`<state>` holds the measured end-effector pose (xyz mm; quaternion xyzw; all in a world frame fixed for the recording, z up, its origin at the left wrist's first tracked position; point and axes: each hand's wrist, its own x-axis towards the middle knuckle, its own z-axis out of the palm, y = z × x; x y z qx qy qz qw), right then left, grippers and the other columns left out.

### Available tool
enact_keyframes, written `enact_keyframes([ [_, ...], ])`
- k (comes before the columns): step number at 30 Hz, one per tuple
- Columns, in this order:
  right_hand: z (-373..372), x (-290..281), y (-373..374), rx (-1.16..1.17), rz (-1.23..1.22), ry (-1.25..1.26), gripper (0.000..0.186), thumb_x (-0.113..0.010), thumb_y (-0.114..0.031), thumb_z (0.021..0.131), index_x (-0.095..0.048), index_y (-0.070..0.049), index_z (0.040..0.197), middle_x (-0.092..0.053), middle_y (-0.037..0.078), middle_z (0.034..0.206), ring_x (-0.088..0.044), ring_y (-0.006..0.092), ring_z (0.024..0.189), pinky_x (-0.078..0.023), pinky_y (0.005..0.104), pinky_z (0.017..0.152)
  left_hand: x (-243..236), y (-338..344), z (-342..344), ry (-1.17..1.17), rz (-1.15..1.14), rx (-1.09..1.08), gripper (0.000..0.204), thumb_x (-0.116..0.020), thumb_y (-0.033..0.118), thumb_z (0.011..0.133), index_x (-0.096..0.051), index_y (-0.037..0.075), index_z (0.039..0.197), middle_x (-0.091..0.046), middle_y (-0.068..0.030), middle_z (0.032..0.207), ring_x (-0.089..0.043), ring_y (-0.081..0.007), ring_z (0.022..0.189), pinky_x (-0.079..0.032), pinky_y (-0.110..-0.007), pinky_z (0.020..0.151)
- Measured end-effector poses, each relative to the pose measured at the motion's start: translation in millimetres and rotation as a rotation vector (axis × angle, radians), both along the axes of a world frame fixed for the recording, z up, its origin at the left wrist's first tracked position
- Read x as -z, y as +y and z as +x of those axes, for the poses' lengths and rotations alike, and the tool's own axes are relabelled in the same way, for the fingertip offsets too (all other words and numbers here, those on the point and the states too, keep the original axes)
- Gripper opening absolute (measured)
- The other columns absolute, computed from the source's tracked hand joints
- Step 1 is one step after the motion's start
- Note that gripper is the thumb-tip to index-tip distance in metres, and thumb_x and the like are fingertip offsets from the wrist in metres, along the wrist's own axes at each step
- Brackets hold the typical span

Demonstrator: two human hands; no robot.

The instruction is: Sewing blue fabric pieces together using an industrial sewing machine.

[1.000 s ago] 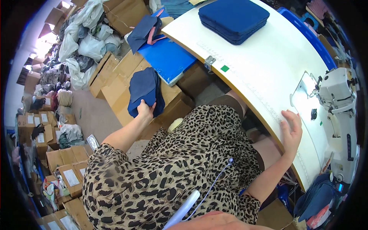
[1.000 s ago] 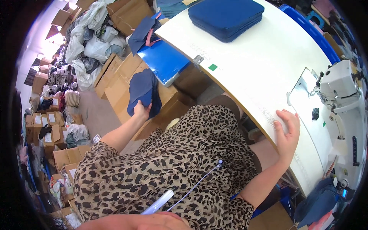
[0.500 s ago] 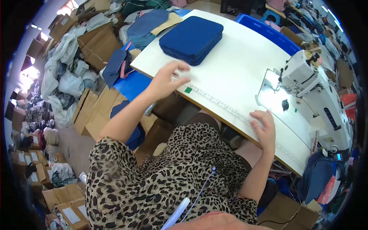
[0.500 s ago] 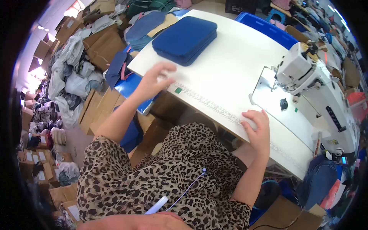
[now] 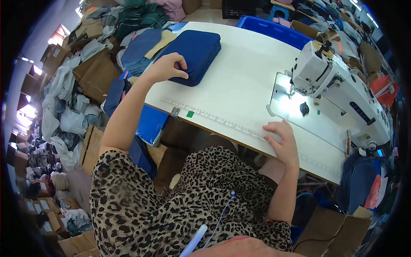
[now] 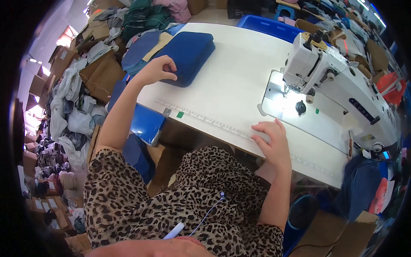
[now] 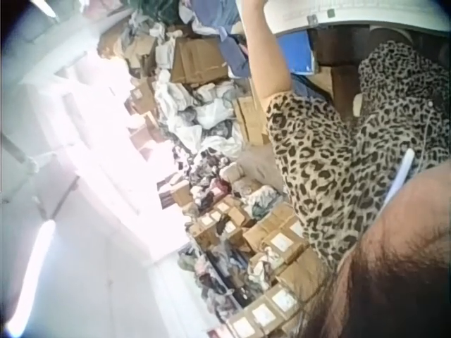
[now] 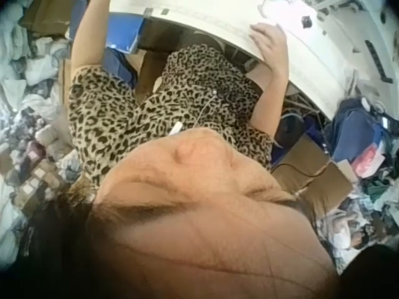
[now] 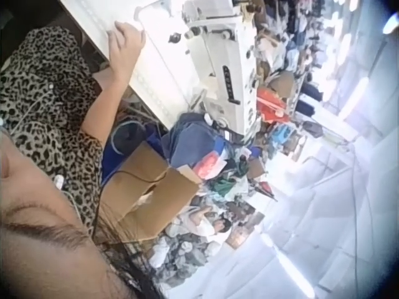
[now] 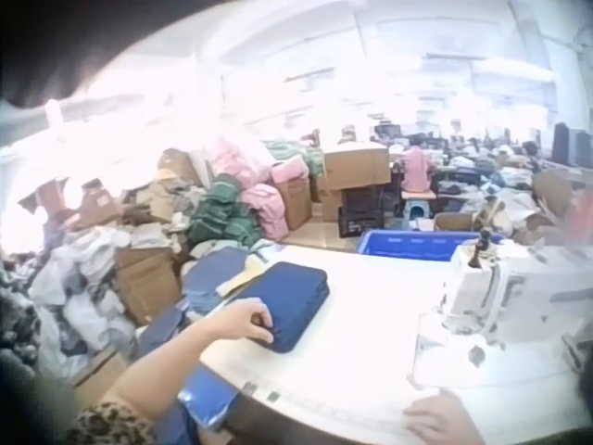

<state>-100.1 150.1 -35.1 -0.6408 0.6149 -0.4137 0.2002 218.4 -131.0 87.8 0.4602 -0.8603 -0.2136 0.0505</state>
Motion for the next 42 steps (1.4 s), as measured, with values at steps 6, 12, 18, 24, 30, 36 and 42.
enact_keyframes([
  [6,4,-1,-1,0.002,-0.016,-0.011,0.022,-0.075,-0.016,0.082,-0.072,-0.01,0.103,-0.07,0.004,0.105,-0.063,0.0225,0.111,-0.026,0.0482,0.117,4,-18,13,0.045,0.112,-0.002,0.021,-0.08,0.019,0.082,-0.069,0.006,0.094,-0.061,-0.0035,0.086,-0.056,-0.0157,0.079,-0.046,-0.028,0.074],
  [12,-7,1,9,0.013,-0.04,0.007,0.02,-0.074,-0.021,0.084,-0.072,-0.012,0.102,-0.07,0.005,0.104,-0.063,0.0215,0.11,-0.028,0.0485,0.116,12,44,-58,0.414,-0.03,0.468,0.014,-0.066,0.008,0.087,-0.054,0.003,0.084,-0.064,-0.0142,0.128,-0.054,-0.0324,0.13,-0.041,-0.039,0.107],
  [18,-7,-1,13,0.066,-0.218,0.066,0.013,-0.072,-0.012,0.084,-0.07,-0.011,0.097,-0.071,0.003,0.101,-0.065,0.0242,0.1,-0.039,0.0454,0.107,67,140,-107,0.218,0.263,0.685,0.016,-0.071,0.012,0.086,-0.057,0.01,0.093,-0.062,-0.0086,0.131,-0.043,-0.0337,0.142,-0.018,-0.062,0.118],
  [24,-75,-23,103,0.788,-0.602,0.43,0.018,-0.073,-0.007,0.077,-0.068,-0.009,0.095,-0.069,0.009,0.103,-0.063,0.0305,0.098,-0.045,0.0445,0.092,65,167,-132,0.206,0.251,0.925,0.028,-0.078,0.019,0.082,-0.061,0.013,0.104,-0.061,-0.0055,0.133,-0.041,-0.0306,0.143,-0.009,-0.065,0.12],
  [30,-155,-35,203,1.362,-0.19,0.711,0.025,-0.078,-0.019,0.08,-0.072,-0.01,0.103,-0.068,0.009,0.111,-0.062,0.0328,0.104,-0.047,0.044,0.093,77,150,-146,0.308,0.159,0.915,0.029,-0.08,0.011,0.08,-0.064,0.013,0.104,-0.063,-0.0044,0.128,-0.046,-0.0284,0.139,-0.021,-0.054,0.121],
  [36,-181,-34,223,1.238,-0.024,0.626,0.023,-0.077,-0.021,0.083,-0.073,-0.006,0.1,-0.07,0.009,0.103,-0.065,0.0286,0.098,-0.05,0.0392,0.086,84,143,-152,0.327,0.086,0.889,0.023,-0.078,0.012,0.081,-0.065,0.012,0.1,-0.065,-0.0042,0.125,-0.048,-0.0276,0.137,-0.023,-0.053,0.121],
  [42,-182,-36,223,1.396,-0.509,0.296,0.014,-0.07,-0.012,0.09,-0.069,0.001,0.096,-0.07,0.012,0.096,-0.067,0.0259,0.088,-0.05,0.0331,0.081,85,150,-163,0.376,0.146,0.867,0.02,-0.076,0.011,0.083,-0.065,0.011,0.1,-0.066,-0.0049,0.124,-0.049,-0.0287,0.136,-0.022,-0.054,0.121],
])
